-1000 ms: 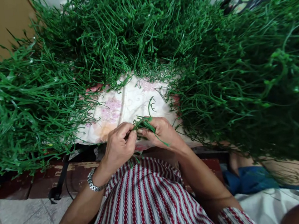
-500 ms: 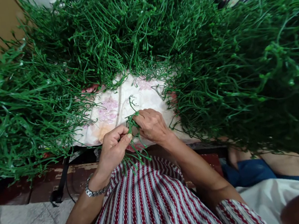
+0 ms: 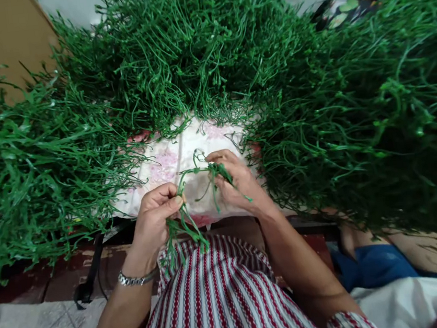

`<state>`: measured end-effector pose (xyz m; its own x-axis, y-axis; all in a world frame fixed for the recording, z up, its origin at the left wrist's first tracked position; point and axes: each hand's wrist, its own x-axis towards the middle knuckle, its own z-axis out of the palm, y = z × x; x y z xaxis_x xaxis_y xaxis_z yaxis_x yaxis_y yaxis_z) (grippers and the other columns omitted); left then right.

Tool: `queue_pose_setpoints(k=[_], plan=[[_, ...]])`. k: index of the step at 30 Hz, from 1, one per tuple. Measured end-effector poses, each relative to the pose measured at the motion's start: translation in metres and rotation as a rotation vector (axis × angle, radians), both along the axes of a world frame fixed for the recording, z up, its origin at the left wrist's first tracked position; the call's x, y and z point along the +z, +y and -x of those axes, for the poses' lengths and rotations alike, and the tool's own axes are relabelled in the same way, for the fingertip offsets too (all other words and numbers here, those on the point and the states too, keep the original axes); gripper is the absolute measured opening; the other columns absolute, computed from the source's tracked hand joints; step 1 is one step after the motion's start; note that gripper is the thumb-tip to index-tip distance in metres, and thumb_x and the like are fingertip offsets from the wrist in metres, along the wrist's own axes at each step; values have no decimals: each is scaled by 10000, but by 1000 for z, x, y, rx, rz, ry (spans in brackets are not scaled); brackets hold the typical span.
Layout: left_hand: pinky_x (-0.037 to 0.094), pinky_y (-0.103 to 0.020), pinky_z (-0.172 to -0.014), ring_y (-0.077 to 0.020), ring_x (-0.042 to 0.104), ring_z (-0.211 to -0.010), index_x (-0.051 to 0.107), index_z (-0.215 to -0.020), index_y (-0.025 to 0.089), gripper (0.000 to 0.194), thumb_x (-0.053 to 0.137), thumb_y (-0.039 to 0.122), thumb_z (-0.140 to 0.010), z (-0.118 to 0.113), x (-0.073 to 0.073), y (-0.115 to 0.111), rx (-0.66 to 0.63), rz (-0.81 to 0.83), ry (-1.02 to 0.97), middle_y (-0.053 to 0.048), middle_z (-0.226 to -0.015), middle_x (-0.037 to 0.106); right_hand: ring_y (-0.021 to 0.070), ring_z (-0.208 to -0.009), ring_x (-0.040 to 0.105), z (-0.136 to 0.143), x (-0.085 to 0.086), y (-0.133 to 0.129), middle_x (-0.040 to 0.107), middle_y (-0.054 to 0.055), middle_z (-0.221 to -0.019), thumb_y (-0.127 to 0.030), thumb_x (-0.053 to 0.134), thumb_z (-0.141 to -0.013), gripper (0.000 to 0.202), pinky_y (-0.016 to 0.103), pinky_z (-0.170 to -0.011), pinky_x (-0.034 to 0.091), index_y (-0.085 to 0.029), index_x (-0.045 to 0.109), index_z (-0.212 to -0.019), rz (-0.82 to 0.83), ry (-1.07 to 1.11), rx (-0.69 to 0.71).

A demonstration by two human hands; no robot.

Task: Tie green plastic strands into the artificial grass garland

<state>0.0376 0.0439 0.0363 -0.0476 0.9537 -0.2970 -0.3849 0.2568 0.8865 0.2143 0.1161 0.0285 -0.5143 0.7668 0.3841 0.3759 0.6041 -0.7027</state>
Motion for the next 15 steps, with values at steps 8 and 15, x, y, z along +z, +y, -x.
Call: queue_pose_setpoints(k=[8, 15], plan=[[272, -204, -445, -71, 387, -444, 587, -661, 154, 190, 709, 297, -638, -2, -13, -2, -25, -110, -139, 22, -557, 507, 114, -691, 523, -9, -3, -18, 582, 42, -785, -383, 421, -906, 300, 216, -616, 401, -136, 591, -906, 511, 223, 150], [268, -220, -496, -86, 348, -527, 536, -677, 167, 124, 590, 219, -776, -2, -11, 0, 55, -362, 560, 34, -589, 421, 80, -530, 434, -16, 4, -23, 477, -13, -606, -396, 463, -876, 281, 197, -499, 341, -141, 526, -776, 541, 211, 33]])
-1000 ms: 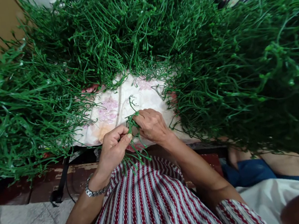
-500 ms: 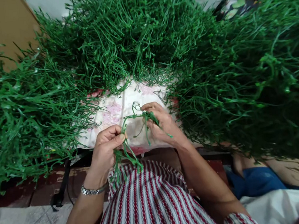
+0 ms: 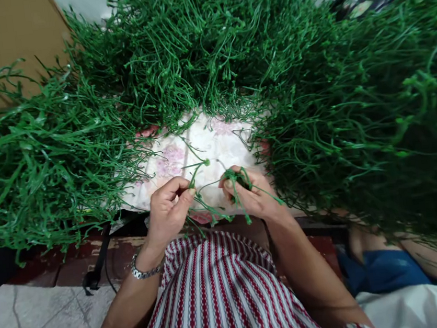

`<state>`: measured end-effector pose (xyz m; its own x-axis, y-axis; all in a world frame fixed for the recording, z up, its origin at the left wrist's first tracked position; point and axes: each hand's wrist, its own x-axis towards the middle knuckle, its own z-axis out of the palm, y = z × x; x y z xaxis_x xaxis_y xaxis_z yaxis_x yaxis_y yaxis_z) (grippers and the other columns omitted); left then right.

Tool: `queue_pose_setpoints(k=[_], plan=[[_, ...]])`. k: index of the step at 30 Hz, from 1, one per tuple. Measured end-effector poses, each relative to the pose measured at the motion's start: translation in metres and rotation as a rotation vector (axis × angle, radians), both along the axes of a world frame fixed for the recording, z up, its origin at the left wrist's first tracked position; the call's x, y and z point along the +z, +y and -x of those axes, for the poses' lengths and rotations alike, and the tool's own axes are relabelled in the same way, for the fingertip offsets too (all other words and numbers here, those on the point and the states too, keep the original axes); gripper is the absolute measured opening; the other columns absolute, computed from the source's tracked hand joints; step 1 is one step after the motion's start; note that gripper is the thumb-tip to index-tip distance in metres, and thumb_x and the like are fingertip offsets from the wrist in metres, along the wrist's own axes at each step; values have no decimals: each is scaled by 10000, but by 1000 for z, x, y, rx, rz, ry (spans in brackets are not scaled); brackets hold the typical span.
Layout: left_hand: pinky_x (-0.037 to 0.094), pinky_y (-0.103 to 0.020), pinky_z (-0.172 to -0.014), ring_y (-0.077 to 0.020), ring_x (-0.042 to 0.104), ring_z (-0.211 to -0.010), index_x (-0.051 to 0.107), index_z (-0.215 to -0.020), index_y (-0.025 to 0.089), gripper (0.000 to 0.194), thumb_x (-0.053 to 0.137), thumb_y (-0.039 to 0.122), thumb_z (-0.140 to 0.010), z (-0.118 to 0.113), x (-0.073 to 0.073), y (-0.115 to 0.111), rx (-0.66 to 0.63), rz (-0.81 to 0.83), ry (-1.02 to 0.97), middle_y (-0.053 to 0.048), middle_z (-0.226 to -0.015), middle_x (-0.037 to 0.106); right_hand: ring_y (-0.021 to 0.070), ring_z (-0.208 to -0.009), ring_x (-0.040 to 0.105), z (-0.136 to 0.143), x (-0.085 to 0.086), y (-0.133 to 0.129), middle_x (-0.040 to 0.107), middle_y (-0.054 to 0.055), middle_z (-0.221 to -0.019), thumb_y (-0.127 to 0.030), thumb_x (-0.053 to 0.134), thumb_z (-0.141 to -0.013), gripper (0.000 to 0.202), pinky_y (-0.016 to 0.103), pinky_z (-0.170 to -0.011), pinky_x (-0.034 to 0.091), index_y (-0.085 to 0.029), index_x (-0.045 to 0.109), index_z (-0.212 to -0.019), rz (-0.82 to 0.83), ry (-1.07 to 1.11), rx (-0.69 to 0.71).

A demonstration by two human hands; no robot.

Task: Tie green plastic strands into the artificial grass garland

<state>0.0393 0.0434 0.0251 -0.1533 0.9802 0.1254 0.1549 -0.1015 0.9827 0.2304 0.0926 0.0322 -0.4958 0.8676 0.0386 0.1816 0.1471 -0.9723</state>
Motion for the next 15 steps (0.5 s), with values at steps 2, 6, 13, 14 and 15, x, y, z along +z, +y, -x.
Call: queue_pose_setpoints(k=[2, 6, 13, 14, 15], plan=[[308, -230, -542, -106, 398, -584, 513, -674, 169, 129, 542, 192, -798, -5, 4, 2, -45, -55, 157, 17, -632, 440, 68, -507, 379, 9, 3, -2, 422, -33, -586, -411, 471, -865, 285, 190, -470, 307, -144, 508, -769, 35, 35, 49], [343, -242, -601, -123, 451, -658, 493, -673, 173, 130, 506, 114, -789, -14, 12, 6, -55, -179, 328, 2, -681, 471, 61, -561, 368, 24, 3, -7, 395, -39, -618, -415, 583, -790, 301, 174, -492, 302, -151, 461, -712, 120, 67, 161], [336, -237, -582, -111, 443, -651, 518, -649, 163, 133, 558, 94, -755, -14, 11, 9, -119, -96, 74, 8, -673, 464, 53, -513, 362, 26, -2, -10, 391, -51, -568, -416, 622, -751, 327, 165, -459, 300, -151, 444, -678, 249, 133, 179], [331, -231, -570, -108, 439, -644, 526, -643, 162, 129, 576, 111, -751, -15, 10, 9, -109, -72, -19, 10, -666, 464, 48, -499, 339, 27, -2, -10, 369, -54, -557, -415, 611, -758, 335, 163, -445, 286, -156, 425, -656, 252, 152, 167], [326, -223, -554, -103, 432, -630, 530, -637, 162, 129, 596, 129, -744, -17, 9, 9, -82, -45, -122, 14, -654, 464, 45, -487, 319, 29, -3, -11, 351, -57, -550, -412, 600, -766, 340, 163, -435, 273, -161, 408, -643, 254, 174, 156]])
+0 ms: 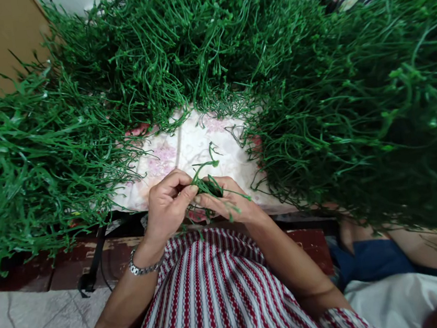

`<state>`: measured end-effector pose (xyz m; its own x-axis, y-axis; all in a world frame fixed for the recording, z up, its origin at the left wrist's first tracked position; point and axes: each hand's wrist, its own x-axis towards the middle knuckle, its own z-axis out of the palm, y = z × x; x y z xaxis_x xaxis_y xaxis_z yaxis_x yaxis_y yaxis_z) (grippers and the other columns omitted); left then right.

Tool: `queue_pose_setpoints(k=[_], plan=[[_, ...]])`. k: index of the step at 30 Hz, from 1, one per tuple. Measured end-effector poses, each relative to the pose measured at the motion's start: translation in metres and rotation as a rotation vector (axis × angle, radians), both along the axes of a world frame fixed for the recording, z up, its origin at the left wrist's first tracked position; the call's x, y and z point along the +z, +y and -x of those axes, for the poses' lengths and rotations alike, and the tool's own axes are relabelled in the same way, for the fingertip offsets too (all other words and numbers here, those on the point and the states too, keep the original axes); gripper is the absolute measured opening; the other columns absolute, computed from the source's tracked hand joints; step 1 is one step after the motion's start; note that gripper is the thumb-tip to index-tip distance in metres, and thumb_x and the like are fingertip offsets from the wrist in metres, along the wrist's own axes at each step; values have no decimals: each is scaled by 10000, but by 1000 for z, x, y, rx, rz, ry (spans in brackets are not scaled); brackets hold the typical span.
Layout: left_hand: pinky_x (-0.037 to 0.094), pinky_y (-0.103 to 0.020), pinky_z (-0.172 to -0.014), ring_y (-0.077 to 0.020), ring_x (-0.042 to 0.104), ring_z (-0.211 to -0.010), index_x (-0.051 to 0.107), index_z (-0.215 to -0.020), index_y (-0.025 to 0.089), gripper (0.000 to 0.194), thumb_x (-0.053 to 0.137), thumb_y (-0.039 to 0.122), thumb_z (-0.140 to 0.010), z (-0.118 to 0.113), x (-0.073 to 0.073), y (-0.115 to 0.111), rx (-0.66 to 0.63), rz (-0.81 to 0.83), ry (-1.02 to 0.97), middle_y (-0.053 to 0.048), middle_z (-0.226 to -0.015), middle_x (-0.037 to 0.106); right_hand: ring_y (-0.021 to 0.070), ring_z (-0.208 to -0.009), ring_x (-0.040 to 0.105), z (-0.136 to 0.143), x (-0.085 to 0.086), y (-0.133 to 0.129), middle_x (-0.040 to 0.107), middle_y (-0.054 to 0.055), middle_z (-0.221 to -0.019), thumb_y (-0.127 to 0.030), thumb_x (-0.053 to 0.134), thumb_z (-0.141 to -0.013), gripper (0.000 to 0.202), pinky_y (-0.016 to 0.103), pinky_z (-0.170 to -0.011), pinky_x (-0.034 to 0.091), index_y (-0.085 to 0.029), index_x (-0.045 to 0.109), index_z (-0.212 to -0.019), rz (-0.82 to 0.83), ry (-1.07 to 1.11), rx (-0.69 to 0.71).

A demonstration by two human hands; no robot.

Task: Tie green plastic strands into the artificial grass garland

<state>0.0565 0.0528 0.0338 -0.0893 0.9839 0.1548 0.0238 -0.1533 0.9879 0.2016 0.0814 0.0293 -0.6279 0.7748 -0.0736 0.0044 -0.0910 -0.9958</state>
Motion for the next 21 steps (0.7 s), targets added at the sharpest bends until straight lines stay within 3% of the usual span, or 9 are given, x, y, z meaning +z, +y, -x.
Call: queue_pose_setpoints(k=[3, 8, 14, 21], plan=[[323, -199, -515, -85, 416, -565, 537, -629, 161, 127, 643, 165, -698, -8, 0, 2, 126, 122, -309, 27, -607, 478, 43, -483, 296, 6, -3, -4, 334, -57, -550, -381, 571, -792, 321, 168, -439, 258, -165, 394, -633, -49, 24, -71], [329, -173, -500, -62, 421, -512, 526, -606, 140, 143, 665, 166, -617, -18, 5, 9, 238, 314, -556, 33, -566, 492, 64, -506, 331, 16, -7, -14, 362, -46, -551, -242, 485, -816, 245, 193, -483, 274, -178, 362, -614, -371, -130, -265], [280, -166, -439, -48, 368, -455, 493, -631, 149, 171, 659, 191, -630, -26, 4, 14, 195, 376, -573, 56, -530, 434, 90, -495, 331, 15, -3, -19, 358, -32, -552, -120, 395, -759, 179, 230, -496, 265, -195, 327, -612, -760, -285, -393], [240, -184, -413, -53, 342, -433, 461, -624, 163, 187, 645, 198, -633, -36, 4, 17, 176, 367, -529, 65, -506, 386, 97, -483, 321, 8, 5, -22, 337, -34, -541, -106, 400, -778, 208, 244, -490, 249, -199, 311, -615, -870, -347, -426]])
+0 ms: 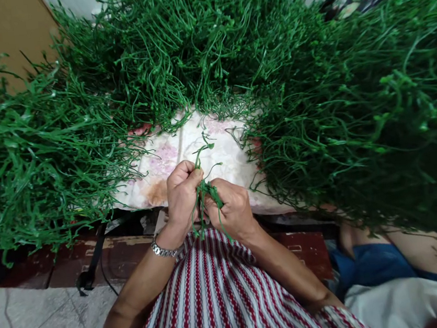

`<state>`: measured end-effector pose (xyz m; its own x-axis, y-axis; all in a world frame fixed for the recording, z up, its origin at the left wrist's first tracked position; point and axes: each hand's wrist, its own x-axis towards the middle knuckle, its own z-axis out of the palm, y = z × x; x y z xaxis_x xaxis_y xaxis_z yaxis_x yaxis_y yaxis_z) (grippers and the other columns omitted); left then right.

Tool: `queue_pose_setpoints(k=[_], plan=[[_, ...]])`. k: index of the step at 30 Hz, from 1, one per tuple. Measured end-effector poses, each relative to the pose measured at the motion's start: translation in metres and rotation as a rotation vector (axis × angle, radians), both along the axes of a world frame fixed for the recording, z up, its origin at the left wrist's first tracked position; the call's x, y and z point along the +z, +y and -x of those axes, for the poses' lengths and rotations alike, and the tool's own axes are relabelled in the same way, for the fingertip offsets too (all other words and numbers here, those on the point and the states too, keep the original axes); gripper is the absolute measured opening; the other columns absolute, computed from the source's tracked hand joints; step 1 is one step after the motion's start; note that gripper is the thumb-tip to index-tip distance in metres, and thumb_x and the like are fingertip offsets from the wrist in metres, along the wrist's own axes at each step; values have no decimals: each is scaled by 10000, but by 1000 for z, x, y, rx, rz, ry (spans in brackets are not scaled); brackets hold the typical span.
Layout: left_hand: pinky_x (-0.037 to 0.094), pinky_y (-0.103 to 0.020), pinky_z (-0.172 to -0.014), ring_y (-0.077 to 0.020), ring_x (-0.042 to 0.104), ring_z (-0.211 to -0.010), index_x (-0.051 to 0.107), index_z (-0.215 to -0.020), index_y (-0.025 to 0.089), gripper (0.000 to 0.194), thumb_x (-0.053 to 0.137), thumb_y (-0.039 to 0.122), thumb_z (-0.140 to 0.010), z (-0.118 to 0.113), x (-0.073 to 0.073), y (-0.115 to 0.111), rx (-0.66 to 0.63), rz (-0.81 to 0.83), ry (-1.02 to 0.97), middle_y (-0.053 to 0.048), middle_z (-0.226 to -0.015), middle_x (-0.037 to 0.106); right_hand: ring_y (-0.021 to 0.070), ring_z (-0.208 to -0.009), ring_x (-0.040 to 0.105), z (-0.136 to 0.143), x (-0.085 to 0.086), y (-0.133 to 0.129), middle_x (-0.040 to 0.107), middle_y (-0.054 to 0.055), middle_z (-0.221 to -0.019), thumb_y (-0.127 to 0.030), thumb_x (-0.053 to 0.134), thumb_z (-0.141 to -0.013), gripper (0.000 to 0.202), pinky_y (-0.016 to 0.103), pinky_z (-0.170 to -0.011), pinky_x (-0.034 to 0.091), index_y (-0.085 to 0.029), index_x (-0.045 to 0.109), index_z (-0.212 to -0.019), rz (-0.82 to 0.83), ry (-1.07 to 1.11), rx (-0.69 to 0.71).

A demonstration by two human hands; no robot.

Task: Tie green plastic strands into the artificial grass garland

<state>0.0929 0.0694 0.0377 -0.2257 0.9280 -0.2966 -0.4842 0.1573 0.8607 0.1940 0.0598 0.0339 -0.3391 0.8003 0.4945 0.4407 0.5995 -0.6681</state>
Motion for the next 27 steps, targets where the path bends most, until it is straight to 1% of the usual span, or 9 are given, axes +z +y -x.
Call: queue_pose_setpoints(k=[4, 6, 9, 11, 14, 18, 22, 24, 27], plan=[[236, -186, -413, -49, 337, -424, 448, -605, 163, 190, 636, 179, -630, -6, 1, 2, 6, -11, -29, 66, -496, 378, 93, -484, 313, -4, 3, -2, 331, -37, -536, -122, 415, -778, 216, 242, -499, 262, -197, 317, -601, 75, 21, -3], [242, -183, -416, -48, 338, -426, 453, -600, 160, 182, 632, 165, -635, -7, 4, 3, 8, -35, -46, 64, -496, 386, 85, -482, 306, -7, 3, -2, 329, -40, -532, -147, 434, -782, 232, 233, -496, 265, -193, 314, -589, 170, 91, 5], [262, -178, -426, -42, 347, -436, 478, -593, 149, 157, 627, 145, -645, -4, 9, 3, -2, -112, -86, 49, -521, 430, 69, -481, 313, -11, -1, 4, 343, -47, -528, -246, 492, -809, 273, 211, -474, 271, -181, 351, -584, 440, 284, 3], [285, -180, -437, -45, 373, -453, 507, -608, 143, 130, 628, 151, -655, -1, 12, 2, -31, -149, -116, 29, -568, 485, 67, -500, 345, -13, -4, 8, 383, -43, -551, -332, 545, -795, 272, 202, -474, 292, -170, 421, -615, 649, 435, 41], [326, -186, -462, -56, 411, -491, 528, -635, 146, 114, 631, 179, -669, 4, 14, 0, -71, -149, -177, 5, -652, 539, 78, -559, 417, -14, -8, 13, 466, -19, -627, -400, 594, -759, 267, 207, -517, 349, -152, 519, -691, 822, 576, 148], [330, -175, -459, -56, 399, -501, 521, -635, 154, 115, 622, 173, -686, 7, 10, -2, -83, -151, -275, 5, -665, 532, 92, -605, 456, -11, -8, 13, 489, -8, -650, -401, 637, -732, 275, 216, -562, 376, -152, 532, -679, 871, 595, 203], [290, -150, -423, -61, 379, -498, 526, -633, 156, 101, 606, 134, -690, 12, 9, -1, -94, -136, -345, 6, -599, 501, 66, -522, 384, -7, -10, 10, 420, -35, -593, -386, 651, -721, 283, 201, -487, 322, -155, 494, -680, 917, 632, 208], [246, -147, -394, -61, 360, -484, 523, -620, 153, 106, 608, 126, -678, 14, 10, -2, -108, -110, -359, 9, -566, 473, 53, -478, 343, -7, -11, 9, 387, -53, -558, -374, 646, -724, 279, 192, -450, 288, -159, 474, -680, 949, 640, 256], [155, -159, -363, -55, 305, -452, 476, -563, 144, 170, 617, 135, -657, 13, 12, -6, -131, -71, -360, 19, -512, 399, 51, -463, 350, -10, -11, 10, 395, -58, -539, -360, 619, -747, 259, 187, -436, 285, -158, 470, -682, 960, 595, 383]])
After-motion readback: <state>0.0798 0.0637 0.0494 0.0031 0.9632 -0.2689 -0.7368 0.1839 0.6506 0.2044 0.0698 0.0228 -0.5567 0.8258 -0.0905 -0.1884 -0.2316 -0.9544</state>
